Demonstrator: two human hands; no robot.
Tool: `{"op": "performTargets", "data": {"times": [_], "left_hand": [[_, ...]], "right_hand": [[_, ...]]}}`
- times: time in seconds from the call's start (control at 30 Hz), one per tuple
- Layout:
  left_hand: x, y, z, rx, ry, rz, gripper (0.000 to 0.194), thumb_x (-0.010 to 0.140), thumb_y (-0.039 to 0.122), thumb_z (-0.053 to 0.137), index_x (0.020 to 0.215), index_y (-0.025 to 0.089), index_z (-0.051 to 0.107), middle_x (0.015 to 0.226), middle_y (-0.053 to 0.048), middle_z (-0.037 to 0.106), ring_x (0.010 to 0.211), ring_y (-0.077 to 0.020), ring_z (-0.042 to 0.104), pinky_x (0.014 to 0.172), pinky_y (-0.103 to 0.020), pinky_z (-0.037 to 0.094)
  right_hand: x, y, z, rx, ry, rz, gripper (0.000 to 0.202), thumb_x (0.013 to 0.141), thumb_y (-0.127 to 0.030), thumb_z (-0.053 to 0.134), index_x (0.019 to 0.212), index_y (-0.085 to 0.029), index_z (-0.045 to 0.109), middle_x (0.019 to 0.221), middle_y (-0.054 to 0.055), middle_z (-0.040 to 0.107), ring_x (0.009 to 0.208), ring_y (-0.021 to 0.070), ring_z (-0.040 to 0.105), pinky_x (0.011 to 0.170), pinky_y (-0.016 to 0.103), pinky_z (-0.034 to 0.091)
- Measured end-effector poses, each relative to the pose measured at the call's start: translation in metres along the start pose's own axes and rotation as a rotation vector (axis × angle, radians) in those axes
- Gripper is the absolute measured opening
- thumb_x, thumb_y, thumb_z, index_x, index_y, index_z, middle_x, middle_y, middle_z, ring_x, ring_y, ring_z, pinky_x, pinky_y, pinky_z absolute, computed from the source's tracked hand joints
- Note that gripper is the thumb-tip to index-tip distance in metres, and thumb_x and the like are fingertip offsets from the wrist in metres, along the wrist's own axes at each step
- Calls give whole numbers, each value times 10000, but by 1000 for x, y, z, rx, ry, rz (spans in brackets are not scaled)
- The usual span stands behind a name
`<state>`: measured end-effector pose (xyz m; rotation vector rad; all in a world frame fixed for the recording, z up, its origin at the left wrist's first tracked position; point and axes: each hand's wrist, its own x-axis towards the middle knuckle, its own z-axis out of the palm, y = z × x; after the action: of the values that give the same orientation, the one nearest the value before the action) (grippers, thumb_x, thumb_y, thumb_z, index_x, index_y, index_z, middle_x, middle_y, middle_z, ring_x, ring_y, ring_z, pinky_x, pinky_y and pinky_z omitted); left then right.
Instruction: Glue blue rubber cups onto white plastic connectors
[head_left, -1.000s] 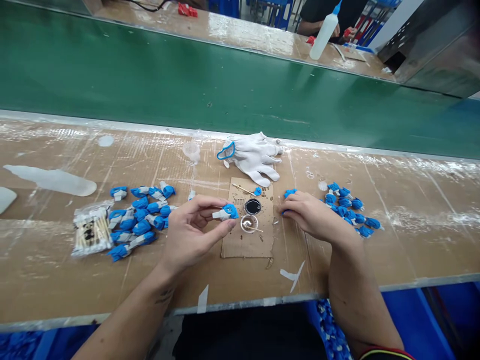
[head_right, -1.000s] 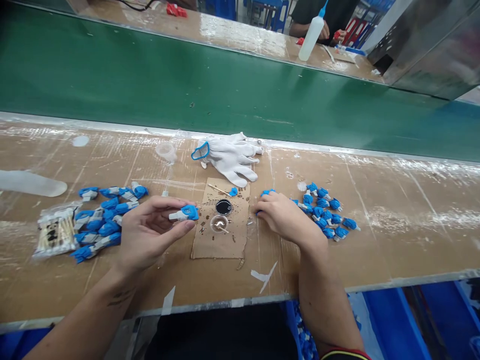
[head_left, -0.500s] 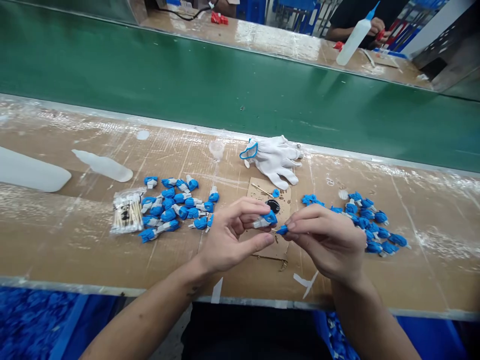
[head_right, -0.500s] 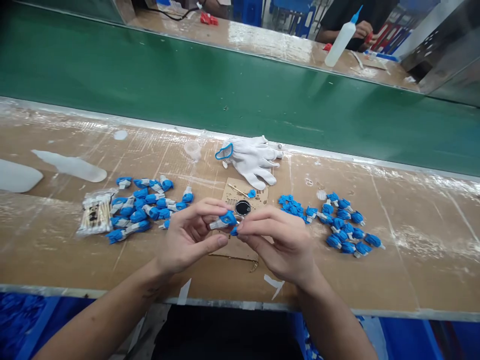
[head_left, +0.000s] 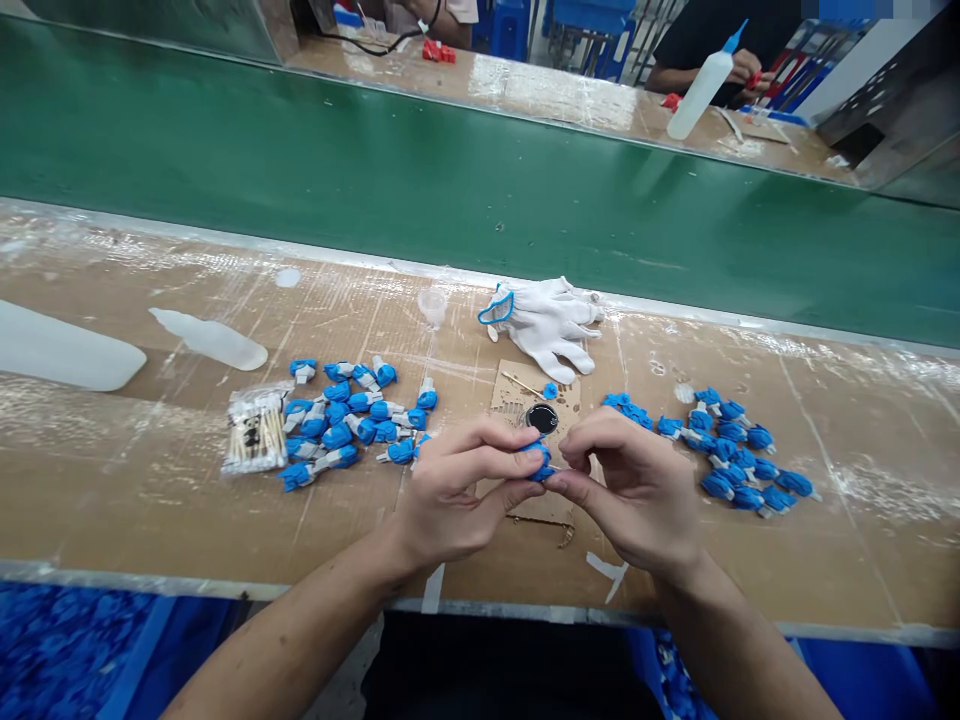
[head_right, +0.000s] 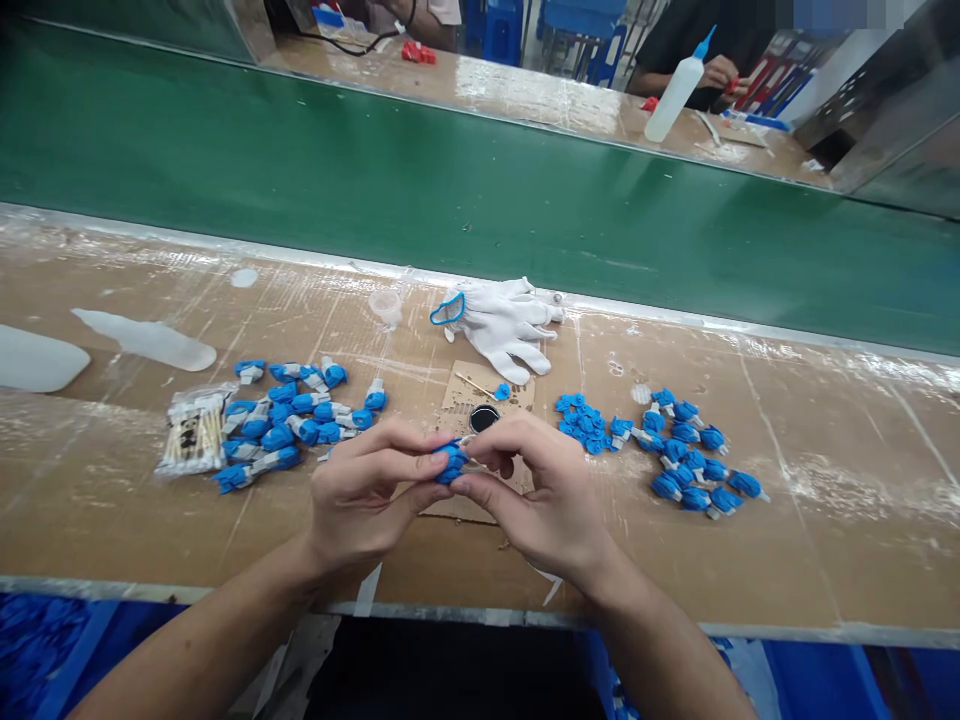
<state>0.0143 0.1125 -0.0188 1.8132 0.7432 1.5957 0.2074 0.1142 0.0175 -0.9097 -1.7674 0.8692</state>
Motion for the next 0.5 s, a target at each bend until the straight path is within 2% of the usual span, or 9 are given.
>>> {"op": "performTargets", "data": {"times": [0.13,0.2,0.27,0.3,0.4,0.43,0.5], "left_hand": [[2,5,-4,44,-27,118,242,810,8,800,1005,147,765,1055,-84,771,890,-154,798,787,-191,665],[3,7,-6,73,-40,153,240,825,8,786,1015,151,762,1071,-85,772,883,-154,800,772,-191,668],[3,7,-6,90,-51,161,232,853,44,779,1043,173,754,1087,-82,776,884,-158,800,765,-211,675],[4,7,-6,79,-52,162,227,868,72,777,1066,180,743,1088,-83,778,888,-162,799,767,-226,678],[3,7,-4,3,-16,162,230,886,170,793,1089,179,684,1055,-82,770,898,-168,785,768,-252,675],[3,7,-3,-3,2,161,218,884,194,800,1058,180,669,1039,-72,753,889,-158,774,758,-244,666],[3,7,-1,34,15,150,180,873,198,811,944,185,646,990,-37,690,837,-120,731,718,-204,635]], "right_hand": [[1,-4,2,54,-30,63,201,872,-106,758,973,-245,653,839,-19,605,699,122,543,602,279,462],[0,-5,2,65,-42,79,178,889,-121,746,959,-248,644,812,-26,581,688,122,534,598,276,457],[-1,-6,0,68,-49,57,177,908,-164,746,1030,-257,659,839,-19,588,695,122,534,609,276,468],[-1,-6,-1,61,-63,34,224,918,-203,749,1116,-264,664,893,-4,609,723,127,550,623,277,484],[-3,-7,-2,-5,-142,-52,528,888,-381,796,1367,-267,605,1149,64,658,923,168,636,738,298,559],[-3,-7,-1,-28,-163,-78,576,873,-410,806,1390,-266,597,1209,76,667,1002,183,655,801,306,575],[-3,-7,3,-46,-173,-125,519,877,-387,805,1350,-267,630,1235,70,707,1110,196,674,921,318,577]]}}
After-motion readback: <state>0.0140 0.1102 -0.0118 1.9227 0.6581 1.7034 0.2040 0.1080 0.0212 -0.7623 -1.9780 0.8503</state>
